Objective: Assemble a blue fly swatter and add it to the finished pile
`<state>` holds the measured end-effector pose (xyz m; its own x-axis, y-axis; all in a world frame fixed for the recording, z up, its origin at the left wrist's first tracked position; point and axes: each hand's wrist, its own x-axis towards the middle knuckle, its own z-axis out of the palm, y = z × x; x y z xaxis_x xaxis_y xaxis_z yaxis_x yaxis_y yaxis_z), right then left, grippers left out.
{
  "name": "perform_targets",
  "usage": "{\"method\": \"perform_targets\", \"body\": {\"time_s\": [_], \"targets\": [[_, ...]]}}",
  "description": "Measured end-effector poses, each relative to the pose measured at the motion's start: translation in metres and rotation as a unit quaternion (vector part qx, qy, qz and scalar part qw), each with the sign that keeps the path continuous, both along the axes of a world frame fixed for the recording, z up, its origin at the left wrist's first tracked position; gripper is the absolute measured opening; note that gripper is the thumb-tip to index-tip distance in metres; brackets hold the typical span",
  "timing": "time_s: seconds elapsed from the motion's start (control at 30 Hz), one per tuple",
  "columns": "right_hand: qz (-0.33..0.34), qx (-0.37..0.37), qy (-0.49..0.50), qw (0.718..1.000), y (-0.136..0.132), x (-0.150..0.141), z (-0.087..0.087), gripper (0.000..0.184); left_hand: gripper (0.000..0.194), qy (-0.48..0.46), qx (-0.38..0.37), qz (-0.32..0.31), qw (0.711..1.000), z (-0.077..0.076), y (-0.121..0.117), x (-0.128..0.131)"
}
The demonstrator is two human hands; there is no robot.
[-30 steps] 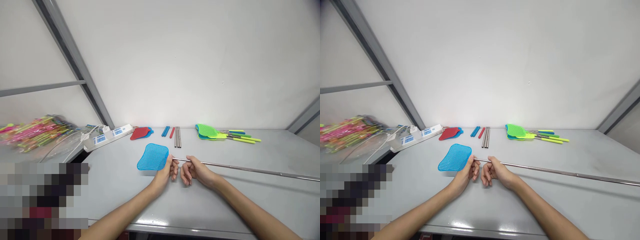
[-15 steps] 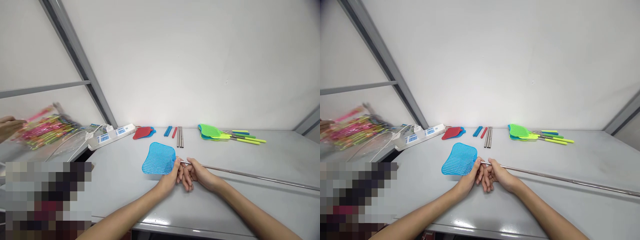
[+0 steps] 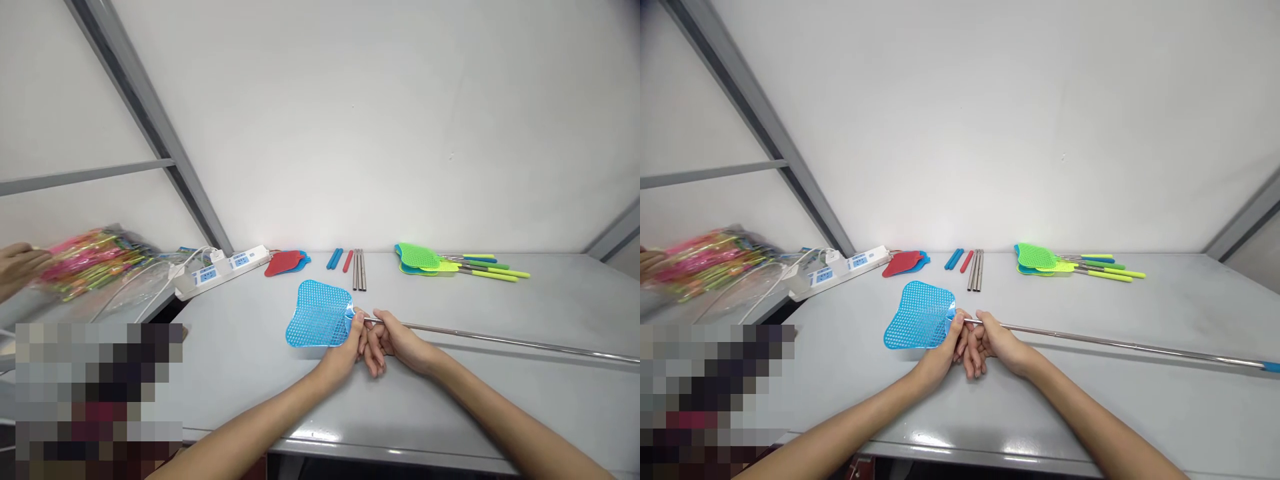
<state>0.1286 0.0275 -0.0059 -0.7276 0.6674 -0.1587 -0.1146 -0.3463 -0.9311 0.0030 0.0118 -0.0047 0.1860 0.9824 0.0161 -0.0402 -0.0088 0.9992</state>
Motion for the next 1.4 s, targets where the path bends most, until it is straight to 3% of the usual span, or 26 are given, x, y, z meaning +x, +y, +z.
{"method": "perform_targets", "body": {"time_s": [0.1, 0.17, 0.27, 0.43, 0.57, 0.73, 0.9, 1.0, 1.4], "targets": [[-0.023, 0.023, -0.032, 0.999, 0.001, 0.0, 0.0, 0.068, 0.047, -0.023, -0.008, -0.03, 0.999, -0.002, 0.002, 0.001], [-0.098, 0.063, -0.07, 0.991, 0.002, 0.0, 0.001, 0.064, 0.046, -0.059, -0.017, -0.044, 0.997, -0.003, 0.003, 0.003], [-0.229, 0.114, -0.117, 0.96, 0.006, 0.003, 0.005, 0.055, 0.038, -0.125, -0.036, -0.007, 0.991, -0.004, 0.003, 0.007], [-0.315, 0.044, 0.043, 0.947, 0.015, 0.015, 0.01, 0.048, 0.037, -0.183, -0.071, 0.068, 0.978, 0.001, 0.005, 0.005], [-0.342, 0.073, 0.06, 0.935, 0.022, 0.026, 0.01, 0.047, 0.039, -0.18, -0.059, 0.095, 0.977, 0.004, 0.009, -0.002], [-0.322, 0.061, 0.028, 0.945, 0.023, 0.03, 0.01, 0.046, 0.039, -0.171, -0.061, 0.054, 0.982, 0.002, 0.012, -0.003], [-0.203, 0.023, 0.022, 0.979, 0.018, 0.029, 0.011, 0.047, 0.04, -0.167, -0.038, 0.019, 0.985, -0.002, 0.011, -0.006], [-0.165, 0.009, 0.016, 0.986, 0.015, 0.029, 0.011, 0.048, 0.039, -0.156, -0.021, 0.011, 0.987, -0.003, 0.009, -0.009], [-0.152, 0.028, 0.017, 0.988, 0.012, 0.029, 0.015, 0.049, 0.035, -0.096, 0.007, -0.018, 0.995, 0.0, 0.007, -0.008]]}}
